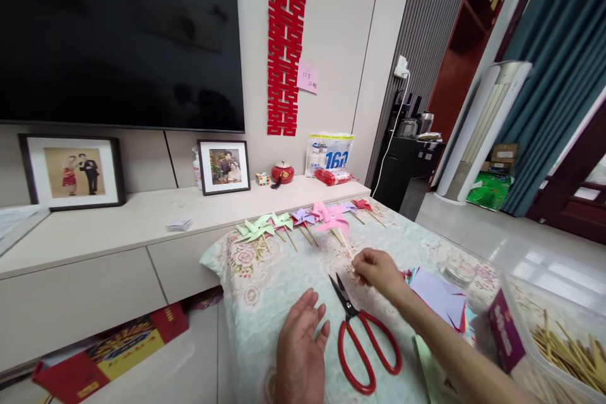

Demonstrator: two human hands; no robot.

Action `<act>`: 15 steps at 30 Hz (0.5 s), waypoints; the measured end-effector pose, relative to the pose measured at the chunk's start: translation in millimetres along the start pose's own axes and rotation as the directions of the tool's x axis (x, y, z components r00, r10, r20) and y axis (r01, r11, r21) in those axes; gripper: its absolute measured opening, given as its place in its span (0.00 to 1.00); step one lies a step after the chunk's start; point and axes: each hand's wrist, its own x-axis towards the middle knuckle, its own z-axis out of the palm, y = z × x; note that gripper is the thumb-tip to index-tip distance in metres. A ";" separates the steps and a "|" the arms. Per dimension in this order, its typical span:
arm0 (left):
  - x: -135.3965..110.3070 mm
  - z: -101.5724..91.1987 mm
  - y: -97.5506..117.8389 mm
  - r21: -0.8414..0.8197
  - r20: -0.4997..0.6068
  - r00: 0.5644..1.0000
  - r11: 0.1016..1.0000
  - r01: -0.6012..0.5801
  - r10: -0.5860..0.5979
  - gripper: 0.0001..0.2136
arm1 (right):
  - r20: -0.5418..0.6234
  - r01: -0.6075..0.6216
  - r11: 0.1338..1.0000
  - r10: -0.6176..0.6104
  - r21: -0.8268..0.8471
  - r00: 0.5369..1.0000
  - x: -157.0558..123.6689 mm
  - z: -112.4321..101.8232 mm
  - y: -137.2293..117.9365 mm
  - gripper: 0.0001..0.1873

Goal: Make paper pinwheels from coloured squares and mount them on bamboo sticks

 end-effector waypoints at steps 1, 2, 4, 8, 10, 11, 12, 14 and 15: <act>3.2 -1.2 -2.6 0.017 -0.004 1.000 1.000 0.007 -0.007 0.16 | -0.037 -0.027 0.999 0.025 -0.039 0.999 20.6 -8.5 3.2 0.10; 7.3 -2.9 -5.6 0.029 -0.003 1.000 0.999 0.018 -0.018 0.16 | -0.068 -0.056 0.995 0.050 -0.077 0.996 40.9 -16.2 6.9 0.10; 17.8 -7.2 -11.9 0.043 0.019 0.998 0.997 0.059 -0.060 0.16 | -0.108 -0.113 0.984 0.099 -0.140 0.989 78.9 -27.7 15.1 0.11; 40.8 -15.2 -23.0 0.017 0.017 0.994 0.994 0.109 -0.109 0.15 | -0.146 -0.199 0.954 0.169 -0.225 0.975 135.8 -33.5 30.1 0.16; 50.7 -18.4 -26.7 0.017 0.013 0.991 0.991 0.136 -0.136 0.15 | -0.160 -0.220 0.940 0.183 -0.260 0.970 154.7 -29.4 36.0 0.17; 55.1 -20.1 -28.2 0.023 0.012 0.989 0.988 0.150 -0.150 0.14 | -0.167 -0.227 0.934 0.186 -0.276 0.968 162.4 -26.4 38.7 0.17; 59.0 -21.8 -29.6 0.030 0.008 0.987 0.986 0.162 -0.162 0.14 | -0.172 -0.231 0.928 0.186 -0.292 0.967 169.2 -23.4 41.2 0.17; 65.4 -25.0 -32.2 0.047 -0.006 0.984 0.982 0.181 -0.181 0.14 | -0.181 -0.235 0.919 0.185 -0.318 0.966 181.2 -17.7 45.7 0.17; 67.9 -26.4 -33.5 0.056 -0.012 0.982 0.981 0.187 -0.186 0.14 | -0.185 -0.238 0.914 0.185 -0.328 0.965 186.7 -15.4 47.8 0.17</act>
